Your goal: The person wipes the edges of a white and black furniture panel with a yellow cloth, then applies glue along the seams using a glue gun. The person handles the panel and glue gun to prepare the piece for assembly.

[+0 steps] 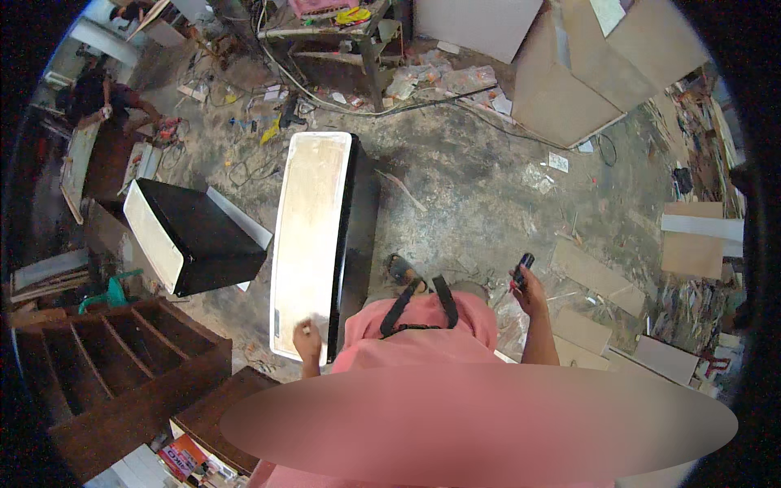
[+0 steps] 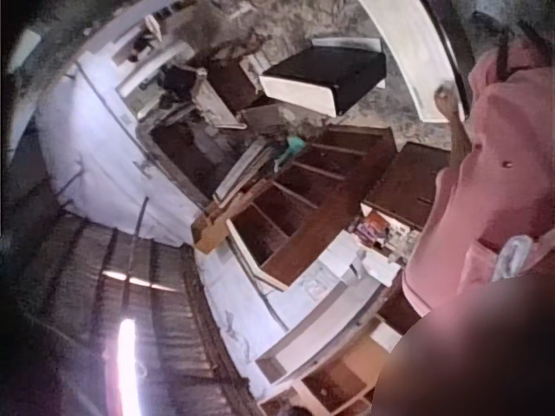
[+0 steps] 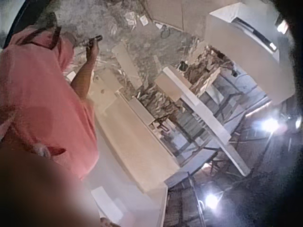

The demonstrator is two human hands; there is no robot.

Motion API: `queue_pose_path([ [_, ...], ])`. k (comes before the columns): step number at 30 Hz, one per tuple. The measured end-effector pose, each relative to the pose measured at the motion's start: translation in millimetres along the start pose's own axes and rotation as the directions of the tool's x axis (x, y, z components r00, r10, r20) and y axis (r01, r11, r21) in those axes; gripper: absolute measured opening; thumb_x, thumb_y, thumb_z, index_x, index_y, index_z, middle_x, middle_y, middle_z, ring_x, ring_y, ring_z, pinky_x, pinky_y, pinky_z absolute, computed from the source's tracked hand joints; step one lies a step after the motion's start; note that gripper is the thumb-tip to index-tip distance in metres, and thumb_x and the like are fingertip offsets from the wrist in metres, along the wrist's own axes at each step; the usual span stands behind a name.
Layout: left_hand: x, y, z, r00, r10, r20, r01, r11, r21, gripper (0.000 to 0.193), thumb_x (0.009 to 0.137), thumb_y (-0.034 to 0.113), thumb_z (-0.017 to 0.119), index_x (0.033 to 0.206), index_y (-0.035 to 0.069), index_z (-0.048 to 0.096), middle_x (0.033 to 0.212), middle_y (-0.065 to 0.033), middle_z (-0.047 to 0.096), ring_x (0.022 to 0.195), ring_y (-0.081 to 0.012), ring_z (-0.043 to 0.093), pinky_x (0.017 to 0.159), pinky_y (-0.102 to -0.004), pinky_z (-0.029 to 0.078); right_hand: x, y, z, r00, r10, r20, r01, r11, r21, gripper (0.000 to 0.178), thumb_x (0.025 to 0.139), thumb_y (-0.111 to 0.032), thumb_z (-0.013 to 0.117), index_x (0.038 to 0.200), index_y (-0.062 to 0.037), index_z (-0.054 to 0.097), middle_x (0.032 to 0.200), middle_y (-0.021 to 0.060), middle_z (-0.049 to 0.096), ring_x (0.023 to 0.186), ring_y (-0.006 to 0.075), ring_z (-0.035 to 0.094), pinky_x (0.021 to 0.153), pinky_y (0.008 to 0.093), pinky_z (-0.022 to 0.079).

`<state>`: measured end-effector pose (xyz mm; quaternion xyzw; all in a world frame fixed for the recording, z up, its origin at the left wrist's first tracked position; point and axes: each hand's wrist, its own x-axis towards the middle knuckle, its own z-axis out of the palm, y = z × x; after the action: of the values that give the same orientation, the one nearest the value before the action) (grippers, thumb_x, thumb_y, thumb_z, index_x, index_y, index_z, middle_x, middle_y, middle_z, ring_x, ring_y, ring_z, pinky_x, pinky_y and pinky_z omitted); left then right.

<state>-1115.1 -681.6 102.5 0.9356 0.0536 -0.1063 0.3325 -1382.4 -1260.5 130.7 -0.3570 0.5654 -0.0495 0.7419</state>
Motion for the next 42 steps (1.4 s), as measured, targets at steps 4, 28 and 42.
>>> queue_pose_path([
  [4, 93, 72, -8, 0.994, 0.051, -0.097, -0.063, 0.989, -0.131, 0.032, 0.089, 0.011, 0.062, 0.117, -0.003, 0.068, 0.112, -0.0179, 0.069, 0.095, -0.0272, 0.067, 0.084, -0.0365, 0.054, 41, -57, 76, 0.991, -0.099, 0.086, 0.088, 0.988, 0.128, 0.030, 0.094, -0.037, 0.072, 0.111, -0.0135, 0.066, 0.094, -0.0001, 0.071, 0.084, 0.0123, 0.066, 0.073, 0.0294, 0.046],
  [28, 366, 310, 162, 0.929, 0.363, -0.075, -0.343, 0.918, 0.197, 0.041, 0.084, 0.008, 0.061, 0.124, 0.004, 0.063, 0.129, -0.0202, 0.059, 0.119, -0.0378, 0.053, 0.103, -0.0469, 0.041, 347, -193, 559, 0.776, 0.086, 0.625, -0.007, 0.992, -0.129, 0.029, 0.094, -0.024, 0.073, 0.116, -0.0096, 0.062, 0.102, 0.0057, 0.071, 0.087, 0.0183, 0.070, 0.078, 0.0369, 0.057],
  [42, 373, 308, 183, 0.935, 0.275, -0.223, -0.200, 0.929, 0.311, 0.036, 0.076, 0.012, 0.064, 0.112, 0.014, 0.070, 0.127, -0.0072, 0.063, 0.110, -0.0259, 0.054, 0.098, -0.0381, 0.041, 395, -121, 759, 0.446, 0.152, 0.882, 0.287, 0.909, -0.301, 0.033, 0.090, -0.034, 0.078, 0.107, -0.0072, 0.067, 0.098, 0.0043, 0.072, 0.084, 0.0137, 0.069, 0.071, 0.0285, 0.056],
])
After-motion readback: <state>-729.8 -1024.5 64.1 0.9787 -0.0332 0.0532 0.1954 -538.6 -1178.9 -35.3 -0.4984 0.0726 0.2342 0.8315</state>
